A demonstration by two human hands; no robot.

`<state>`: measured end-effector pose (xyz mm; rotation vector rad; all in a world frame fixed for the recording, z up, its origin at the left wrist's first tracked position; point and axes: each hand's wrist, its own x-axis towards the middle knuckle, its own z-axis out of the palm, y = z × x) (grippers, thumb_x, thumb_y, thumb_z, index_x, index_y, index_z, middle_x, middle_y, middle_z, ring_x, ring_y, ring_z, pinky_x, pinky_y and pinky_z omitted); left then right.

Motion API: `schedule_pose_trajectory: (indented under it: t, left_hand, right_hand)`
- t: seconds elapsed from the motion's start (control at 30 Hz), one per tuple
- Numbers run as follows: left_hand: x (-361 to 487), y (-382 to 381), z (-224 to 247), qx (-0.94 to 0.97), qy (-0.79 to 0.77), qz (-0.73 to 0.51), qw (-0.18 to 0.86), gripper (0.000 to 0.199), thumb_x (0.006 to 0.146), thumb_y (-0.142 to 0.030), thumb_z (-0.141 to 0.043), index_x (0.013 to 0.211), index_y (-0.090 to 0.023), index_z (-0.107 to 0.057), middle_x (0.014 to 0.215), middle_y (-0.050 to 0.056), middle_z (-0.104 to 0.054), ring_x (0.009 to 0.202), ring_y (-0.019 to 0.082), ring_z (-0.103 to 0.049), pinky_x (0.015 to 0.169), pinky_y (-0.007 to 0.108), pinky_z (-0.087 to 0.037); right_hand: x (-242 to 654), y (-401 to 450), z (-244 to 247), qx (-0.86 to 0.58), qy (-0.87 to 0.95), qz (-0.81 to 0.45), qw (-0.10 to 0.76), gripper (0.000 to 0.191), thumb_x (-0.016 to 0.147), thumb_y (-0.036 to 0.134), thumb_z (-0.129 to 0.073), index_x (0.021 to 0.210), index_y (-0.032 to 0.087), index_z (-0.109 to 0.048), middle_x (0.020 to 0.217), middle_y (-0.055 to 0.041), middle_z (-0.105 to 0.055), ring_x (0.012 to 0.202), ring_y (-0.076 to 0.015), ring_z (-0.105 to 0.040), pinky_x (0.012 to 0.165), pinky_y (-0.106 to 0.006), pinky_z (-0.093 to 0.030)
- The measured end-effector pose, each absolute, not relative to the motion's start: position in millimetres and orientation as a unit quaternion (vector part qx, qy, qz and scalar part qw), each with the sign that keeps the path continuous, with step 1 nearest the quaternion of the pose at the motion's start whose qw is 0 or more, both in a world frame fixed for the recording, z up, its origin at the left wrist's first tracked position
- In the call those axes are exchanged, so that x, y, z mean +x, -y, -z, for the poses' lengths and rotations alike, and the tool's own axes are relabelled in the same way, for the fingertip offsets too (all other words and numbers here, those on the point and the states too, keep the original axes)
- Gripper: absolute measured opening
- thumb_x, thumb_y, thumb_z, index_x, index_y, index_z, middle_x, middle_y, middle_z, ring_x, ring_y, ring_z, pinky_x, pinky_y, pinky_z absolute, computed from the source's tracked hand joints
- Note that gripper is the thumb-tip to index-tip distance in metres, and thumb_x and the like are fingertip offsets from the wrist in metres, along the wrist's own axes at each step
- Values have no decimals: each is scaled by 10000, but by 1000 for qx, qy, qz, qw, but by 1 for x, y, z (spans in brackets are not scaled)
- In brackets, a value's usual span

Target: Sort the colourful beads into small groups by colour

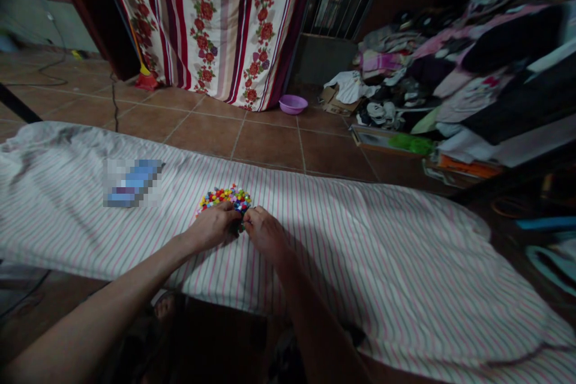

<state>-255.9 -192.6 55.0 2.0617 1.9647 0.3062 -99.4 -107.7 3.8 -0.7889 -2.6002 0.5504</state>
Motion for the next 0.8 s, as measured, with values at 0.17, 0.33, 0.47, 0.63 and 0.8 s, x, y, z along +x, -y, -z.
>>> schedule_pose_trajectory:
  t: [0.17, 0.33, 0.47, 0.63, 0.8]
  left_hand:
    - [-250, 189, -56, 714, -682, -83, 136, 286, 842, -232, -457, 1041, -204, -662, 1001, 84, -610, 950, 216, -607, 798, 335, -506]
    - [-251, 183, -56, 712, -684, -79, 135, 270, 834, -204, -450, 1008, -200, -656, 999, 80, -619, 952, 206, -618, 812, 323, -504]
    - [-250, 180, -57, 711, -686, -73, 139, 247, 838, -213, -445, 968, -185, -652, 999, 94, -626, 947, 211, -623, 818, 333, -507]
    - [-251, 179, -55, 715, -683, -68, 136, 255, 843, -226, -432, 962, -179, -653, 998, 92, -636, 965, 209, -619, 835, 329, -502]
    - [-261, 178, -49, 711, -677, -105, 156, 326, 876, -201, -363, 1019, -183, -655, 1023, 85, -657, 977, 183, -618, 881, 315, -481]
  right_hand:
    - [-99, 104, -2, -268, 924, -183, 203, 124, 801, 87, -499, 769, 205, -523, 755, -10, -549, 714, -151, -524, 661, -258, -404]
    - [-99, 102, -3, -273, 911, -214, 223, 121, 779, 104, -491, 722, 211, -497, 692, 7, -541, 648, -138, -509, 631, -248, -388]
    - [-100, 101, -4, -290, 900, -231, 229, 103, 750, 113, -490, 714, 209, -504, 671, 13, -551, 619, -130, -513, 607, -236, -373]
    - [-99, 100, -4, -310, 888, -252, 227, 74, 742, 139, -502, 713, 204, -523, 634, 27, -548, 563, -114, -497, 556, -216, -343]
    - [-98, 100, -5, -322, 874, -286, 223, 109, 757, 131, -503, 796, 203, -575, 679, 20, -594, 612, -118, -552, 593, -210, -396]
